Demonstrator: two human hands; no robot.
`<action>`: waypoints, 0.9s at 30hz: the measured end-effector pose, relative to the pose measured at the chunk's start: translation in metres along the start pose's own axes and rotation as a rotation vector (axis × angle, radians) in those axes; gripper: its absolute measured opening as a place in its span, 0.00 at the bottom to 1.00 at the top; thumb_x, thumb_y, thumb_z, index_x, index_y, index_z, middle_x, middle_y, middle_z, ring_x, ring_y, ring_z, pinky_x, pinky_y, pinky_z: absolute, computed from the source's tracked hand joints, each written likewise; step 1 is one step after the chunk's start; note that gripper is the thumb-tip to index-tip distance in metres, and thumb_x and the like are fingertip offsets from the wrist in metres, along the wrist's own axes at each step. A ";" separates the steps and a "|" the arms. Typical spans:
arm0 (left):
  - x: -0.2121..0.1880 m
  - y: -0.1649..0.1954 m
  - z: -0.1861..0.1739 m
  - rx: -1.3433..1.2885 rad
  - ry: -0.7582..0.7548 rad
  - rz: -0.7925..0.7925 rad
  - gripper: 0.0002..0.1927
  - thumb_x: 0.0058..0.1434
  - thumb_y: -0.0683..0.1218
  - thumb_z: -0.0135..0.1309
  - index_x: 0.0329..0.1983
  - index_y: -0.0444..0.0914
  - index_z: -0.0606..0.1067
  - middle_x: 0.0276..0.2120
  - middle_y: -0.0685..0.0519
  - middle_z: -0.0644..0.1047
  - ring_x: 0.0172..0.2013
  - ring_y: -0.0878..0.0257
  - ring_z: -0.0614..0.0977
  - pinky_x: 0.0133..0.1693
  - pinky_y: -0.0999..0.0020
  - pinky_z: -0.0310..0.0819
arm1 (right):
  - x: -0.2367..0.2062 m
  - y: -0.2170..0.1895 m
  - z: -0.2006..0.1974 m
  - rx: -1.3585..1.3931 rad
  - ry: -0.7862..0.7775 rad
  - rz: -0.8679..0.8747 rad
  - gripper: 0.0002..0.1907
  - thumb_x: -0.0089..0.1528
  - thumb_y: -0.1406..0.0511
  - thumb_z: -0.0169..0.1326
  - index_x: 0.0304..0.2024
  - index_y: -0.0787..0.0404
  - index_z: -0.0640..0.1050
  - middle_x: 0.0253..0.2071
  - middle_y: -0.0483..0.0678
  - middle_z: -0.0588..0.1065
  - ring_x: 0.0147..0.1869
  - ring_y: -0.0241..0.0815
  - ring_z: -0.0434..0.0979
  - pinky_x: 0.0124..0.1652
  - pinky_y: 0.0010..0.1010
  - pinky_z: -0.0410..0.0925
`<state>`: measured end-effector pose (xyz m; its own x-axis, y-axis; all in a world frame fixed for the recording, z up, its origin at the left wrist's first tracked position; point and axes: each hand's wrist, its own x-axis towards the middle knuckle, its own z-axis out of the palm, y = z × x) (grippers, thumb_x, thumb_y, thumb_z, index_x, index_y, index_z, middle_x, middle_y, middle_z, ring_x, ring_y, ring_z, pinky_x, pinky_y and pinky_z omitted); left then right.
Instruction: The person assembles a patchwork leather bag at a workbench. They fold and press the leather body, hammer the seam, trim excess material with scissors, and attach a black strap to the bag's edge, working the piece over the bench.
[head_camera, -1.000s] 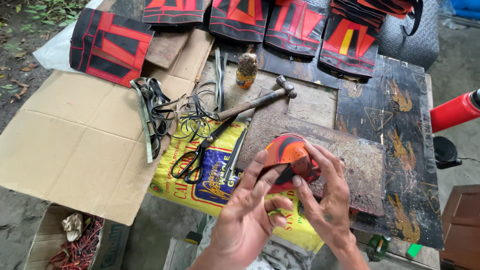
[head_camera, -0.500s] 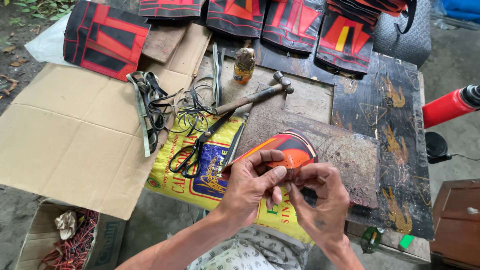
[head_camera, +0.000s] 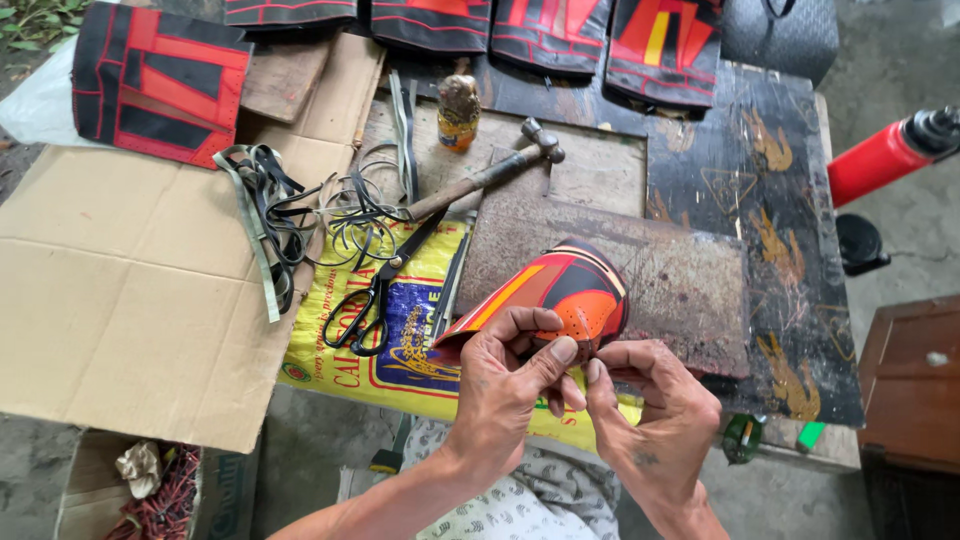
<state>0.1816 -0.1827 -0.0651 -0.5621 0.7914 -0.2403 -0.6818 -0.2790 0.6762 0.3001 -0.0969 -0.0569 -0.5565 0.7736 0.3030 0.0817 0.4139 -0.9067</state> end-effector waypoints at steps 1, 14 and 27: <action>-0.002 -0.002 0.000 0.008 0.007 -0.006 0.14 0.62 0.40 0.61 0.48 0.33 0.72 0.32 0.50 0.80 0.24 0.65 0.82 0.23 0.73 0.72 | -0.003 -0.002 -0.001 -0.020 0.011 0.009 0.06 0.59 0.78 0.59 0.39 0.71 0.78 0.37 0.47 0.77 0.39 0.31 0.81 0.40 0.23 0.76; -0.040 -0.021 -0.012 0.042 0.040 -0.095 0.10 0.62 0.38 0.62 0.44 0.32 0.74 0.31 0.49 0.81 0.20 0.66 0.80 0.21 0.74 0.68 | -0.035 -0.039 -0.009 -0.368 0.074 -0.155 0.11 0.53 0.77 0.62 0.38 0.67 0.78 0.37 0.53 0.80 0.42 0.46 0.85 0.44 0.31 0.75; -0.041 -0.025 -0.006 0.013 0.050 -0.143 0.08 0.60 0.35 0.62 0.41 0.31 0.76 0.31 0.48 0.81 0.20 0.67 0.79 0.22 0.73 0.74 | -0.027 -0.054 -0.030 -0.363 0.003 0.009 0.09 0.54 0.75 0.62 0.37 0.67 0.80 0.33 0.49 0.81 0.37 0.37 0.86 0.40 0.26 0.77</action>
<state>0.2192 -0.2114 -0.0759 -0.4831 0.7941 -0.3689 -0.7505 -0.1585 0.6416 0.3358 -0.1254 -0.0070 -0.5520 0.7791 0.2972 0.3753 0.5504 -0.7458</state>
